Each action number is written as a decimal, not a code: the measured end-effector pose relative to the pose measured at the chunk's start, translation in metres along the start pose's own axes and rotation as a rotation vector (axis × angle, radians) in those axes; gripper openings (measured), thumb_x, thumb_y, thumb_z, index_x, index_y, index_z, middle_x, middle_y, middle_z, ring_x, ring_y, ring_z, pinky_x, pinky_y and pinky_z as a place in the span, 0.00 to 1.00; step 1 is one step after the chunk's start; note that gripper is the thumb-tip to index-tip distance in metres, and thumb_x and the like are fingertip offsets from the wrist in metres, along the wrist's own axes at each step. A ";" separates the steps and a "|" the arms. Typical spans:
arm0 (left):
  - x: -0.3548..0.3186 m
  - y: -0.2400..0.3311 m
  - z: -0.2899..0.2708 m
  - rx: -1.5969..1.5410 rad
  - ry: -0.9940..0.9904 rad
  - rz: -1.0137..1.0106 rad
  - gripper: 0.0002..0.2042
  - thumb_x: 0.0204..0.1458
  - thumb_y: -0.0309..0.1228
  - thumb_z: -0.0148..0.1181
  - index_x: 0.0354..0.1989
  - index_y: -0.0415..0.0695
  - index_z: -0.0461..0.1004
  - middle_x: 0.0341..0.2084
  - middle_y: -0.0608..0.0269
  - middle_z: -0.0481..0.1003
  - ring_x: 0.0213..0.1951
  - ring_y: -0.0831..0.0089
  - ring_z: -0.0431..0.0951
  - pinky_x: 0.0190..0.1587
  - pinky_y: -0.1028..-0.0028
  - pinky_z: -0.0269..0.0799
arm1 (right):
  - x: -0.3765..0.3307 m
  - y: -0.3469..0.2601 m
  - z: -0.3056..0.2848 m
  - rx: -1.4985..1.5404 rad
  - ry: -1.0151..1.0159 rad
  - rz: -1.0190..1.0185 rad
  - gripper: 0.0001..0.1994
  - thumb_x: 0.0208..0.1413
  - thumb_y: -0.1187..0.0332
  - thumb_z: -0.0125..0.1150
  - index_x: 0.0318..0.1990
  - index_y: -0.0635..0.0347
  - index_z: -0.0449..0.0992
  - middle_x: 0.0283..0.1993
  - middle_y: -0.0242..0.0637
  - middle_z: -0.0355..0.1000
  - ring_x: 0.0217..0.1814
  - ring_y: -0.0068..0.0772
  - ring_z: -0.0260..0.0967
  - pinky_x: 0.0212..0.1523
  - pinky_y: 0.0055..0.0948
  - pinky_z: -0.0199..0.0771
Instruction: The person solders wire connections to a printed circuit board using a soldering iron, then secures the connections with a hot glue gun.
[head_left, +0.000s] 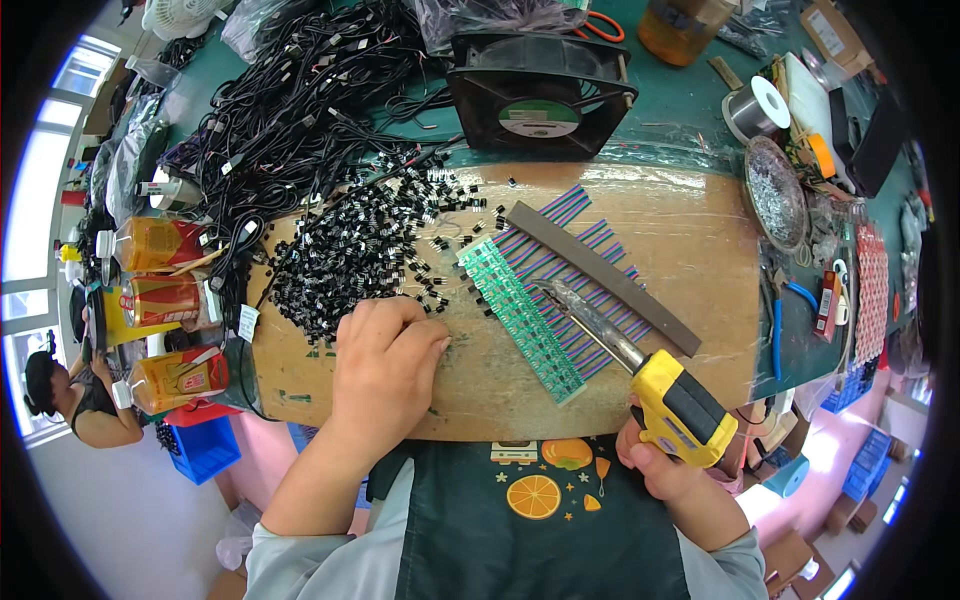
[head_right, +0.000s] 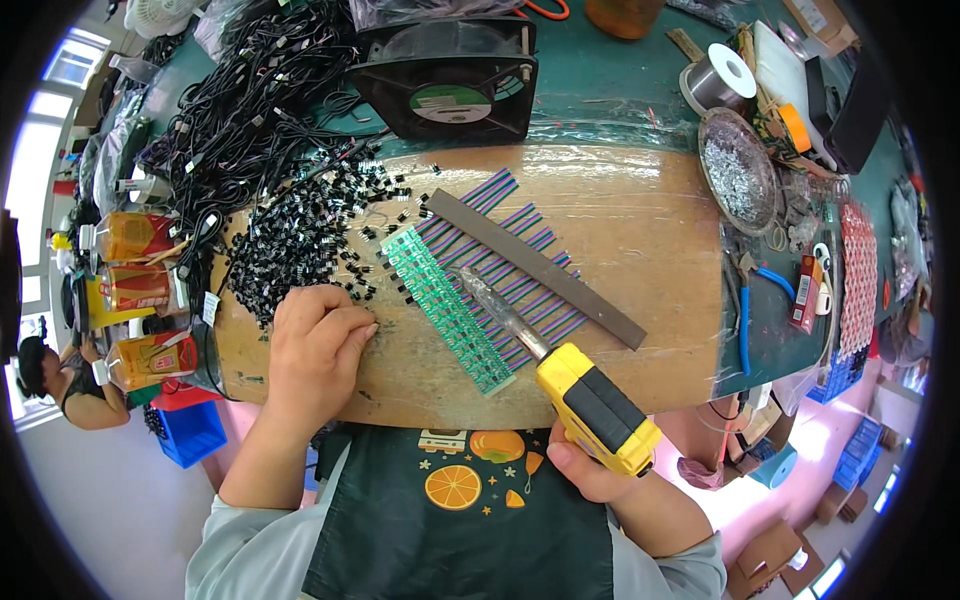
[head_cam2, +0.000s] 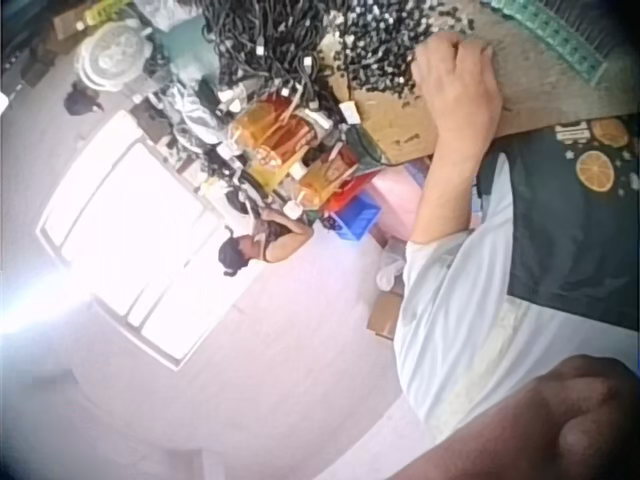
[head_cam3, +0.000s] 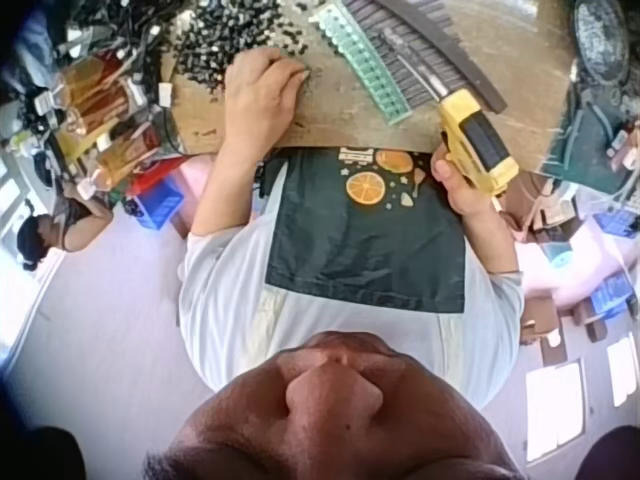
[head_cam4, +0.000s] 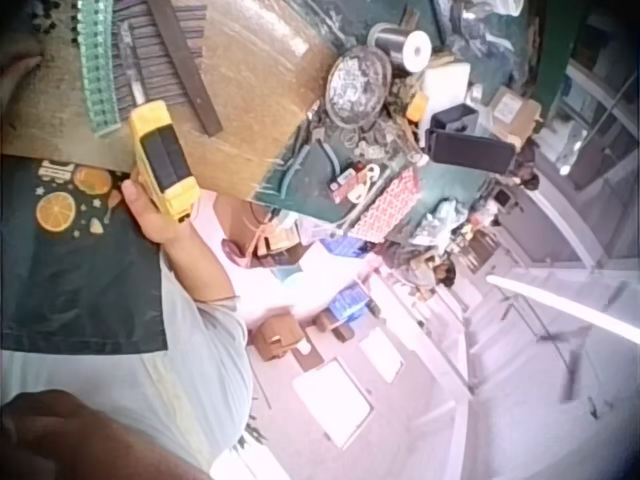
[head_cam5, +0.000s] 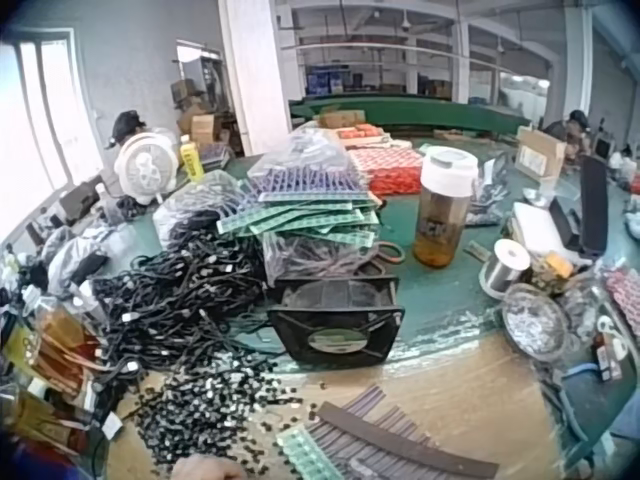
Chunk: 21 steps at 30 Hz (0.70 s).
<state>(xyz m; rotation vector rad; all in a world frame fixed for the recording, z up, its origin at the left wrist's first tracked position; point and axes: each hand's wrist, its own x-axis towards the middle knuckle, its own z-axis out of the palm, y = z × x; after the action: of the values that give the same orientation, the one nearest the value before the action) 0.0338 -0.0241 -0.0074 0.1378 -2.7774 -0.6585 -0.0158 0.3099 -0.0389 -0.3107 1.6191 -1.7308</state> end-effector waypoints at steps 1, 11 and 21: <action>0.002 0.003 -0.001 0.031 -0.016 0.007 0.08 0.44 0.21 0.69 0.33 0.42 0.79 0.34 0.60 0.75 0.39 0.59 0.75 0.42 0.63 0.70 | 0.001 0.001 -0.001 -0.009 -0.003 -0.010 0.31 0.57 0.64 0.69 0.63 0.67 0.61 0.26 0.32 0.63 0.24 0.26 0.61 0.25 0.26 0.65; -0.003 0.037 -0.017 -0.405 -0.126 -0.019 0.11 0.46 0.17 0.63 0.38 0.42 0.81 0.35 0.58 0.79 0.38 0.58 0.80 0.41 0.65 0.75 | 0.000 -0.003 -0.001 -0.186 -0.083 -0.077 0.29 0.57 0.68 0.67 0.63 0.67 0.61 0.28 0.33 0.68 0.26 0.25 0.65 0.27 0.26 0.66; -0.017 0.070 0.010 -1.106 -0.455 -0.237 0.06 0.51 0.28 0.72 0.33 0.42 0.81 0.33 0.63 0.81 0.34 0.68 0.81 0.37 0.72 0.76 | 0.034 -0.049 0.031 -0.362 -0.280 0.089 0.15 0.52 0.66 0.71 0.46 0.55 0.78 0.34 0.36 0.76 0.33 0.41 0.77 0.35 0.33 0.77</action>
<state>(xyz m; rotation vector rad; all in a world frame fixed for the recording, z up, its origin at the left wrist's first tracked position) 0.0450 0.0454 0.0118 0.0799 -2.3191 -2.3775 -0.0377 0.2614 0.0026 -0.6151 1.6994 -1.2582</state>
